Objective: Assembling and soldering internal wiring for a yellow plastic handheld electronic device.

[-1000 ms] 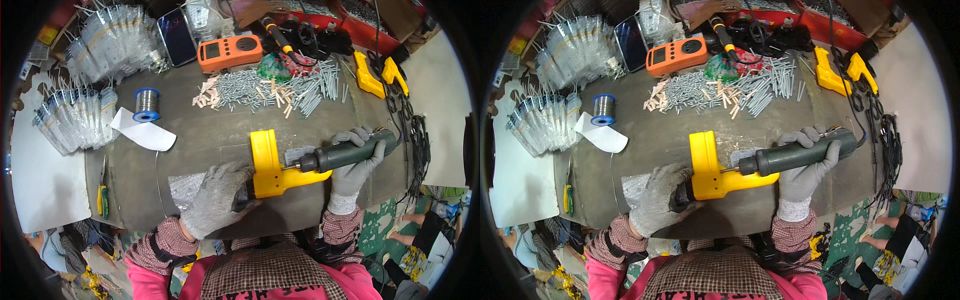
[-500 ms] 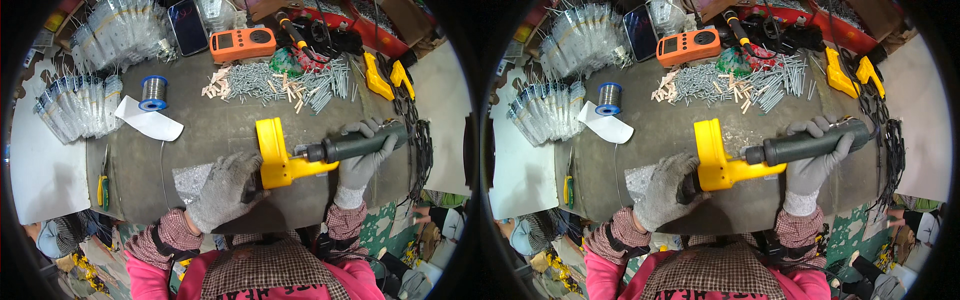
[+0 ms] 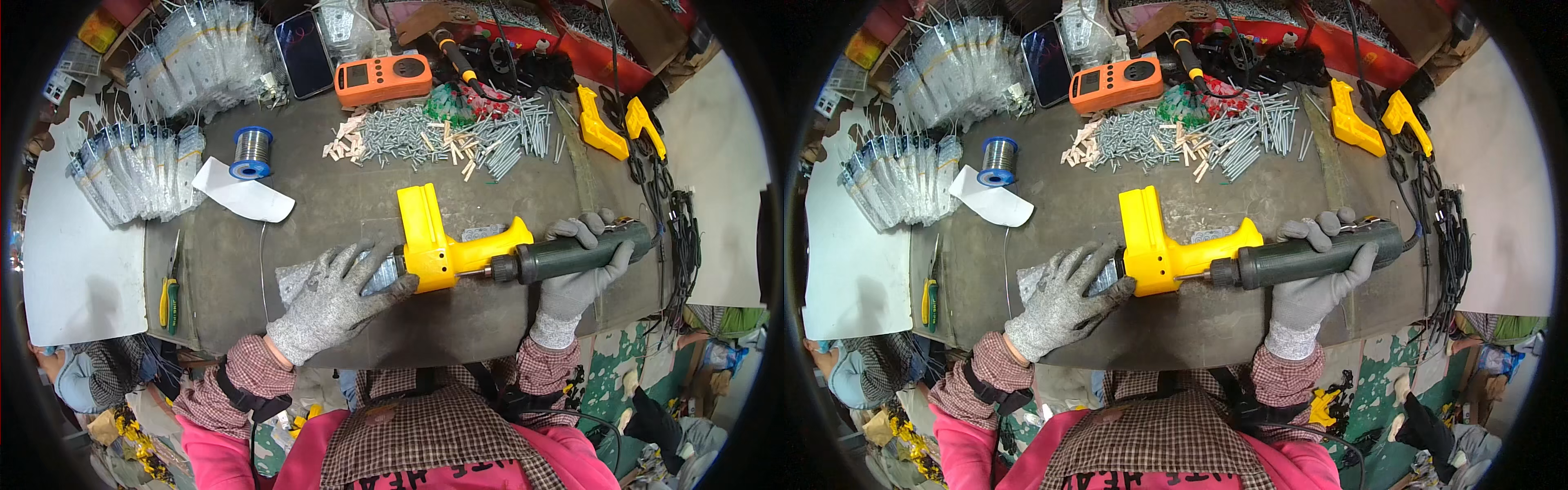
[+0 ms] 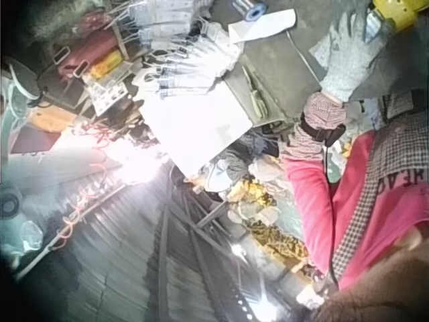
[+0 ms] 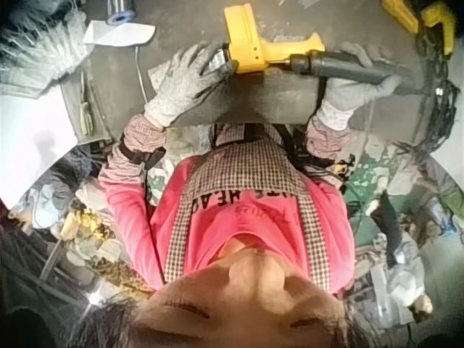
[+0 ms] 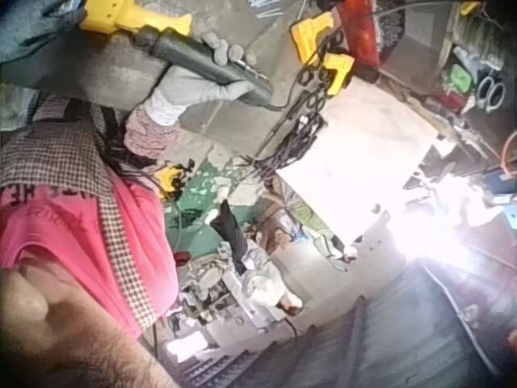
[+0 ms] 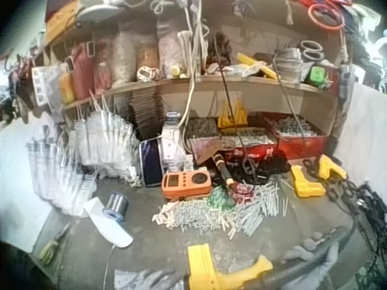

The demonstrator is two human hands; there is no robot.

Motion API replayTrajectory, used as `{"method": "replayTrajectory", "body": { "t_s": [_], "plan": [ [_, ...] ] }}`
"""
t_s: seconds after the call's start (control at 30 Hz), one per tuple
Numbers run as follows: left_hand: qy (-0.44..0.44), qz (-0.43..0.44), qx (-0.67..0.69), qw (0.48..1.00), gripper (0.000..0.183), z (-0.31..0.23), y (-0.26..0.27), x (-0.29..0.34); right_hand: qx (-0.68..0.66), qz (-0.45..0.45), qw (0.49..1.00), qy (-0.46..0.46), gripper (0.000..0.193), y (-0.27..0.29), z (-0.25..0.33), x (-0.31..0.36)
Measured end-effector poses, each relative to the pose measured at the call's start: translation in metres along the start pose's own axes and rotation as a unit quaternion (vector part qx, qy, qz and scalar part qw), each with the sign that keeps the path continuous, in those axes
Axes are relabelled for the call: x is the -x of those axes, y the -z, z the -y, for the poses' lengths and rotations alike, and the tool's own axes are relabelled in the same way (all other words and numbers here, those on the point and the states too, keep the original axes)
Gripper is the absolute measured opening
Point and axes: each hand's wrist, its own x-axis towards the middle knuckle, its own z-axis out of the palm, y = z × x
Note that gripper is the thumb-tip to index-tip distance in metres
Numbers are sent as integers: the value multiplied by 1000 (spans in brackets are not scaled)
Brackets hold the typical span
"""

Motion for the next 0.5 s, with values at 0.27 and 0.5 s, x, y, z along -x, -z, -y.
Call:
{"method": "replayTrajectory", "body": {
  "t_s": [0.27,0.5],
  "plan": [
    [2,7,3,1000,45,-5,3,-4,8,-33,999,36,35,-5,-10,4],
    [-13,-4,21,1000,59,-6,1,0,-2,-70,997,28,38,-6,-14,8]
  ]
}}
